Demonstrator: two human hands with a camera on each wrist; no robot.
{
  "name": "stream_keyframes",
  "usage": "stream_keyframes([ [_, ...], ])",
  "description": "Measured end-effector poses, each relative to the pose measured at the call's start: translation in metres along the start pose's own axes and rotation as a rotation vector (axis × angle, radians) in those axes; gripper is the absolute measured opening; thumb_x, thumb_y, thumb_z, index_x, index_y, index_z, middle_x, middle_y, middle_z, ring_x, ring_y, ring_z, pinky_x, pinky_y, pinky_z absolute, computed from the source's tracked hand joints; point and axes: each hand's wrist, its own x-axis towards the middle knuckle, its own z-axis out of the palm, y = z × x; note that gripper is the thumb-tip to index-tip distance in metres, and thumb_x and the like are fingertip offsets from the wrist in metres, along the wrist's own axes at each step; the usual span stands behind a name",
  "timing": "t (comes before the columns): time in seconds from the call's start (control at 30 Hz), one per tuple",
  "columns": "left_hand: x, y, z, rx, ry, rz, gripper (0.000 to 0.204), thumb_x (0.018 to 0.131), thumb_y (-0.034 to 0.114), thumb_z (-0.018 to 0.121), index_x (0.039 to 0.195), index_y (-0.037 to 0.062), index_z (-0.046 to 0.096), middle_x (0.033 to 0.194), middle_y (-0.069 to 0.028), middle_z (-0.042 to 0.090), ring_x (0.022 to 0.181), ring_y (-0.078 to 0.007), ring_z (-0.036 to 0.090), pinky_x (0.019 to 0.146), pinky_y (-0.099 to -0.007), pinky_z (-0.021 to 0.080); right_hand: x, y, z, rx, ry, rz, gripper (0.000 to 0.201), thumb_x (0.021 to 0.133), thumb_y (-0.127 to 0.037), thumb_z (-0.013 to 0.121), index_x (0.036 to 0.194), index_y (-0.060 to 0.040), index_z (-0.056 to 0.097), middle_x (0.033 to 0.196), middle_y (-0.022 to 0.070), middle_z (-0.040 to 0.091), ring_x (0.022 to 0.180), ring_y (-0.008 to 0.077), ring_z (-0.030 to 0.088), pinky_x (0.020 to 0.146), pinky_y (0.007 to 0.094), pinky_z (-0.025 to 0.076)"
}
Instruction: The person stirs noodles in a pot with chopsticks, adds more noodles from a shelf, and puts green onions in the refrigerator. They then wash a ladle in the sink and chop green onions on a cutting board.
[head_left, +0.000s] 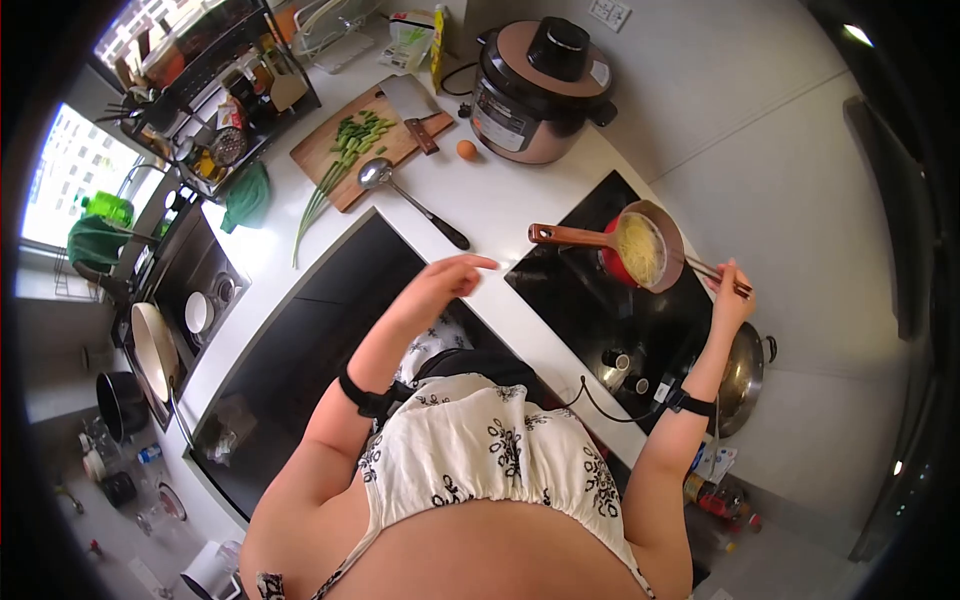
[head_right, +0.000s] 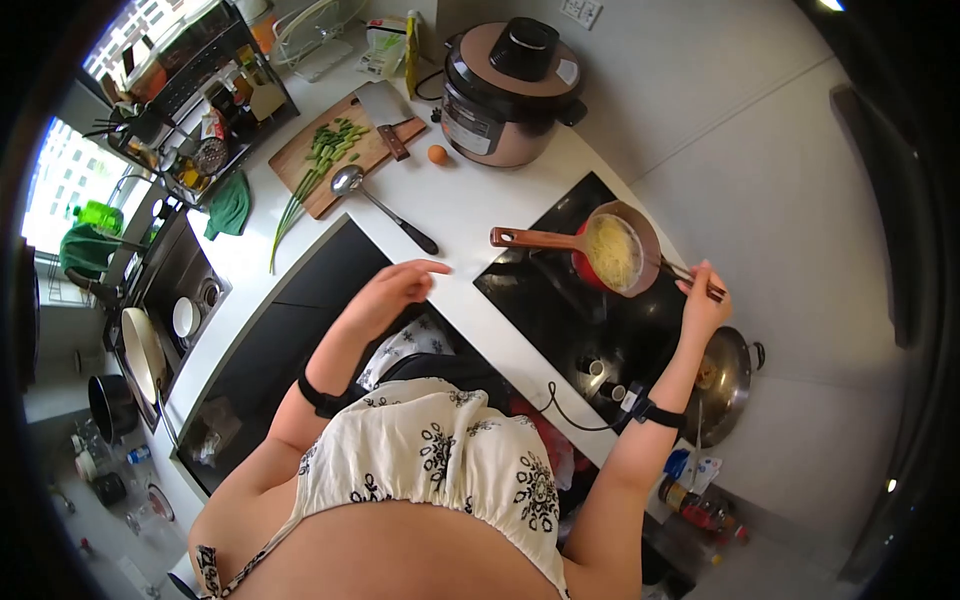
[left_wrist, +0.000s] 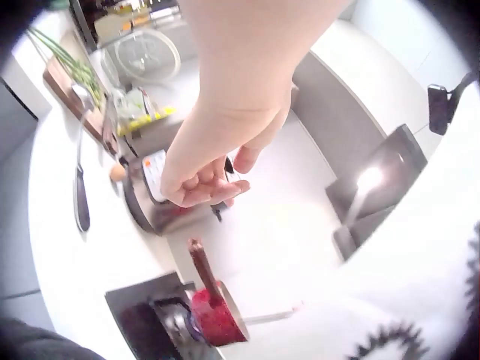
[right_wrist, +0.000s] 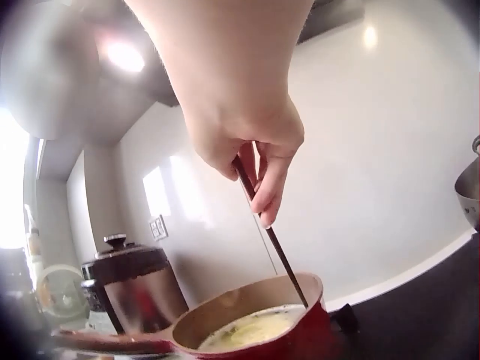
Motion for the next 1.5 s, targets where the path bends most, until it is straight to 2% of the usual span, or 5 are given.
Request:
stream_keyframes([
  [0.23,-0.037,0.008,-0.071,-0.069,0.393,0.147,0.035,0.106,0.024,0.041,0.123,0.0026,0.063,0.084,0.0064,0.052,0.077,-0.0056,0.048,0.074,-0.0206,0.040,0.028,0.056,0.048,-0.252,-0.143,0.031,0.028,0.092,-0.015,0.069,0.083,0.0112,0.068,0.071,0.0145,0.068,0.055,0.0182,0.067,0.053,0.0296,0.056],
  [0.8,-0.007,0.037,-0.106,-0.080,0.423,0.158,0.035,0.104,0.025,0.044,0.117,-0.0005,0.065,0.079,0.0050,0.052,0.073,-0.0061,0.047,0.071,-0.0212,0.040,0.004,0.023,0.094,0.101,-0.378,0.146,0.025,0.090,-0.012,0.074,0.091,0.0125,0.068,0.082,0.0133,0.070,0.069,0.0172,0.068,0.062,0.0300,0.062],
  [1.3,0.000,0.035,-0.139,-0.136,0.419,0.063,0.034,0.103,0.024,0.047,0.124,0.0011,0.061,0.082,0.0032,0.054,0.076,-0.0088,0.051,0.073,-0.0227,0.042,0.006,0.016,0.033,-0.440,-0.058,-0.105,0.024,0.086,-0.017,0.075,0.080,0.0055,0.071,0.062,0.0112,0.066,0.057,0.0165,0.065,0.059,0.0323,0.050],
  [1.4,-0.002,0.037,-0.134,-0.131,0.436,0.057,0.032,0.101,0.024,0.050,0.119,0.0025,0.066,0.081,0.0046,0.054,0.075,-0.0070,0.051,0.071,-0.0206,0.039,0.005,0.031,0.038,-0.477,-0.087,-0.049,0.023,0.085,-0.016,0.076,0.083,0.0061,0.070,0.067,0.0115,0.068,0.061,0.0167,0.068,0.058,0.0326,0.054],
  [1.5,-0.003,0.036,-0.141,-0.119,0.425,0.061,0.032,0.101,0.024,0.049,0.119,0.0026,0.066,0.080,0.0044,0.054,0.075,-0.0071,0.051,0.071,-0.0204,0.040,0.004,0.042,0.047,-0.178,-0.085,0.322,0.019,0.087,-0.011,0.074,0.091,0.0073,0.069,0.080,0.0128,0.070,0.066,0.0186,0.070,0.056,0.0339,0.063],
])
